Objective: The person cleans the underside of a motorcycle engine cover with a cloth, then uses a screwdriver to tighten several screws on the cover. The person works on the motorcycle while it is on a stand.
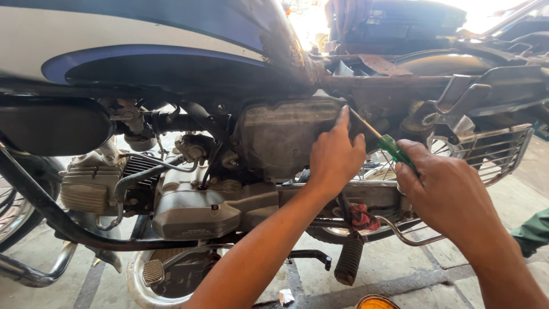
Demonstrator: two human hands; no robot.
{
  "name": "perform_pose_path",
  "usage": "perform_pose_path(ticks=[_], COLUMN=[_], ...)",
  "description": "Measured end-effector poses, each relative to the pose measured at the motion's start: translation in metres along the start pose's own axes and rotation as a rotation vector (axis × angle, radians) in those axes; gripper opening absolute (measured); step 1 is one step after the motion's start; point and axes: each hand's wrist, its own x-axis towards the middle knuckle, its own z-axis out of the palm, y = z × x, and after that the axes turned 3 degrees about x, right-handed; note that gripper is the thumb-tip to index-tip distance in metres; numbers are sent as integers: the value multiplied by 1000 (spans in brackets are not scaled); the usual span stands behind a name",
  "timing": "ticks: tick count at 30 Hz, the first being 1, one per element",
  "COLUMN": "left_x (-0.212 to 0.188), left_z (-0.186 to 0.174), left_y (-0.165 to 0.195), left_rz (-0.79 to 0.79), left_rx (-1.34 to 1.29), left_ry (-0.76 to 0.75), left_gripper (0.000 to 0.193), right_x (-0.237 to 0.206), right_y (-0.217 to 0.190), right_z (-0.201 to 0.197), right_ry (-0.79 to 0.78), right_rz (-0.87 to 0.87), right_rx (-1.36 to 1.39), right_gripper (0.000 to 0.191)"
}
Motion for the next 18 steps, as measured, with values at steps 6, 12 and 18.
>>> perform_pose_path(ticks=[6, 12, 18], left_x=[0, -10, -12], left_z=[3, 33, 50], left_y=[-4, -13, -18], left_rz=[-3, -104, -146], left_rx=[1, -1044, -1851], left_ry=[-43, -353, -807], left_gripper=[79, 44, 33], right_x=[6, 5, 9], right_y=[-22, -38, -39], right_z=[-22, -18, -5], right_ry=[-44, 43, 194], right_rz=[20, 31, 161], right_rx=[-118, -160, 628], right_gripper=[48, 38, 28])
